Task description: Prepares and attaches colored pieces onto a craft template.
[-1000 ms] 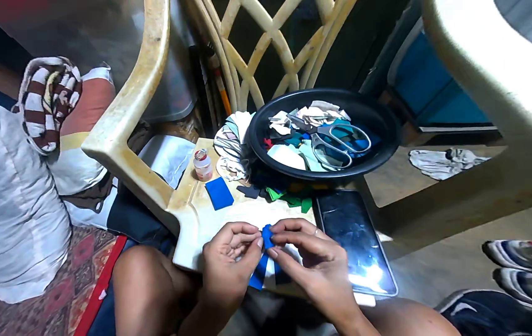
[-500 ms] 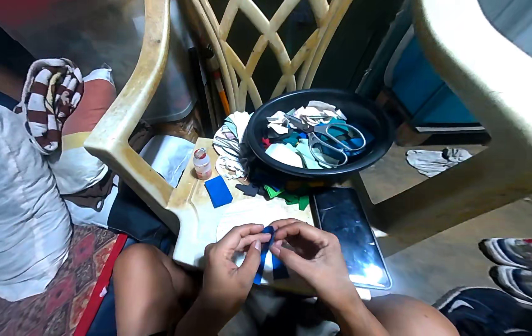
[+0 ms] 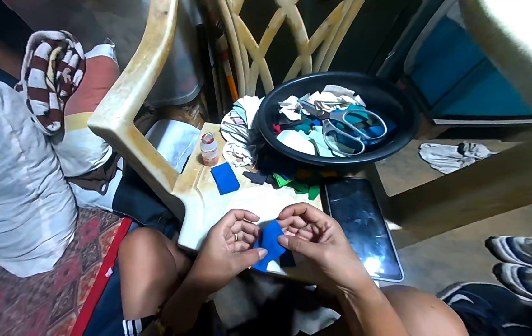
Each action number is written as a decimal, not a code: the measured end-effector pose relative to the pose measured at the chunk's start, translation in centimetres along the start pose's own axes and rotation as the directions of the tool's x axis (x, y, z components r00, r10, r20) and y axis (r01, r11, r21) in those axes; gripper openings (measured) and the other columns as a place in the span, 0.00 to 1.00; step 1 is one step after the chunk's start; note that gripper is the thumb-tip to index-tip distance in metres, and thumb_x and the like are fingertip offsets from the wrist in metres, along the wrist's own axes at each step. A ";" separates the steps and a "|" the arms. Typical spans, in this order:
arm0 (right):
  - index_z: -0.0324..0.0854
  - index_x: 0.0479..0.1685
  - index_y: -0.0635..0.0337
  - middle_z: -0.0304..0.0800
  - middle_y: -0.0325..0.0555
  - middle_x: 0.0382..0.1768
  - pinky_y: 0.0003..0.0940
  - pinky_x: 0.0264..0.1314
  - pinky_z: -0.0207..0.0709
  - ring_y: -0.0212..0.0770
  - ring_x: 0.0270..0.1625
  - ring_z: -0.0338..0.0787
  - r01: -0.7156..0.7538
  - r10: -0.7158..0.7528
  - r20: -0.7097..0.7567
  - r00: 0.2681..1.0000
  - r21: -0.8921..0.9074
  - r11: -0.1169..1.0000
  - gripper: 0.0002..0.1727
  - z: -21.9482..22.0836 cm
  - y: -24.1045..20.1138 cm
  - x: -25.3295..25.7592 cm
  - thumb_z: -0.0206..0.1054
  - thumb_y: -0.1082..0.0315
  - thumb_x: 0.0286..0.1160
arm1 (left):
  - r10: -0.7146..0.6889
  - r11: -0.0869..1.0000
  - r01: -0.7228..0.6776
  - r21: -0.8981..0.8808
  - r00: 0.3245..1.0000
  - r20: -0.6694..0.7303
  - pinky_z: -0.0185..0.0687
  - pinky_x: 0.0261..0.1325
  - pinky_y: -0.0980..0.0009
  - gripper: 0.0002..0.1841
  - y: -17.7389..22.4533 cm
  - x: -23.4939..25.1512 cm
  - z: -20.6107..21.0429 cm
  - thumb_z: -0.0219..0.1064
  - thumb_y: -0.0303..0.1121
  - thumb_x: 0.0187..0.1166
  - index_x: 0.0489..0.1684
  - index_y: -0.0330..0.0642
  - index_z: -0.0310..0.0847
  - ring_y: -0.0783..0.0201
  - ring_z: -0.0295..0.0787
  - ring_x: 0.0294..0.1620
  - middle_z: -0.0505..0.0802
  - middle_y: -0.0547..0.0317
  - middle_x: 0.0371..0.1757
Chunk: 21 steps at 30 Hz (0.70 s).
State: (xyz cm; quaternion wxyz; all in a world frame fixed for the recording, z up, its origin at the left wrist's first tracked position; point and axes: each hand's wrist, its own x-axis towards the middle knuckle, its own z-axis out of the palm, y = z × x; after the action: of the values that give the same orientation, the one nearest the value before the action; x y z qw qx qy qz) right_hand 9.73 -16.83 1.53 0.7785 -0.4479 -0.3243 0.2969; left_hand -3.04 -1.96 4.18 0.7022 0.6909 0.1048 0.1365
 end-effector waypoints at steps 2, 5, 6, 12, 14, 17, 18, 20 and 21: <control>0.83 0.47 0.57 0.94 0.30 0.40 0.20 0.48 0.88 0.24 0.41 0.93 0.012 -0.014 -0.028 1.000 -0.047 0.999 0.18 0.0 0.2 0.1 0.68 0.86 0.60 | -0.016 1.000 0.016 -0.005 0.999 -0.036 0.90 0.45 0.78 0.19 -0.3 -0.3 -0.4 0.71 0.14 0.62 0.51 0.36 0.74 0.75 0.92 0.41 0.91 0.64 0.43; 0.87 0.42 0.56 0.93 0.29 0.39 0.17 0.47 0.86 0.21 0.40 0.90 0.030 -0.034 -0.031 0.999 -0.113 0.993 0.14 0.0 0.7 0.2 0.68 0.84 0.62 | 0.003 1.000 -0.004 -0.016 0.999 -0.046 0.91 0.45 0.77 0.15 -0.9 -0.7 -1.2 0.73 0.15 0.63 0.42 0.38 0.76 0.75 0.91 0.41 0.90 0.64 0.43; 0.89 0.41 0.57 0.94 0.30 0.41 0.17 0.47 0.86 0.21 0.42 0.90 0.031 -0.033 -0.018 0.999 -0.129 0.991 0.13 0.0 0.9 0.3 0.69 0.83 0.63 | 0.011 1.000 -0.011 -0.007 0.999 -0.036 0.91 0.46 0.76 0.14 -1.0 -0.8 -1.4 0.73 0.16 0.63 0.43 0.37 0.77 0.75 0.91 0.43 0.89 0.64 0.45; 0.94 0.44 0.57 0.95 0.33 0.51 0.19 0.52 0.86 0.23 0.50 0.91 0.028 -0.014 0.128 0.992 -0.110 0.994 0.11 -0.3 1.3 0.6 0.69 0.79 0.70 | 0.053 0.997 -0.056 0.049 0.997 0.061 0.86 0.49 0.79 0.27 -1.2 -0.8 -2.1 0.73 0.20 0.65 0.67 0.29 0.72 0.76 0.89 0.49 0.90 0.61 0.58; 0.94 0.44 0.58 0.95 0.33 0.51 0.18 0.52 0.86 0.22 0.50 0.91 0.031 -0.015 0.117 0.993 -0.142 0.989 0.11 -0.3 1.4 0.7 0.69 0.79 0.70 | 0.010 0.999 -0.011 0.033 0.999 0.040 0.85 0.42 0.81 0.24 -0.7 -0.8 -2.0 0.71 0.18 0.67 0.64 0.30 0.73 0.78 0.89 0.39 0.92 0.66 0.45; 0.93 0.43 0.63 0.94 0.36 0.50 0.16 0.49 0.85 0.21 0.47 0.91 0.025 -0.009 0.067 0.998 -0.241 0.970 0.12 -0.2 1.3 0.8 0.67 0.81 0.67 | -0.018 0.999 0.019 0.042 1.000 -0.018 0.87 0.43 0.80 0.21 -0.6 -1.0 -2.1 0.71 0.16 0.67 0.60 0.31 0.76 0.76 0.91 0.37 0.94 0.66 0.38; 0.93 0.43 0.64 0.94 0.37 0.50 0.15 0.49 0.85 0.21 0.46 0.90 0.018 -0.003 0.058 0.998 -0.274 0.962 0.11 -0.1 1.3 0.8 0.67 0.81 0.67 | -0.022 0.999 0.023 0.040 0.999 -0.035 0.88 0.44 0.80 0.20 -0.7 -1.1 -2.1 0.71 0.16 0.67 0.59 0.31 0.77 0.76 0.92 0.37 0.94 0.65 0.38; 0.92 0.43 0.65 0.94 0.39 0.51 0.14 0.49 0.85 0.20 0.46 0.90 0.004 0.013 0.051 0.999 -0.320 0.947 0.11 0.1 1.3 0.7 0.66 0.81 0.67 | -0.037 0.999 0.039 0.029 0.998 -0.058 0.90 0.44 0.79 0.18 -0.6 -1.2 -2.0 0.70 0.14 0.67 0.56 0.32 0.77 0.76 0.92 0.36 0.94 0.65 0.38; 0.92 0.44 0.66 0.94 0.39 0.51 0.15 0.50 0.85 0.20 0.47 0.91 -0.002 0.020 0.050 0.999 -0.337 0.941 0.11 0.2 1.3 0.7 0.66 0.81 0.68 | -0.043 0.999 0.045 0.029 0.997 -0.065 0.90 0.43 0.79 0.18 -0.6 -1.3 -2.0 0.70 0.14 0.67 0.55 0.32 0.77 0.76 0.92 0.36 0.94 0.65 0.38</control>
State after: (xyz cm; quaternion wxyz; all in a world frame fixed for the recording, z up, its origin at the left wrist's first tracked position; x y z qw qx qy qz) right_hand 9.81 -15.67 0.61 0.6801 -0.5682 -0.3883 0.2529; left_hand -4.90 -0.52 3.45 0.6905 0.6944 0.1447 0.1417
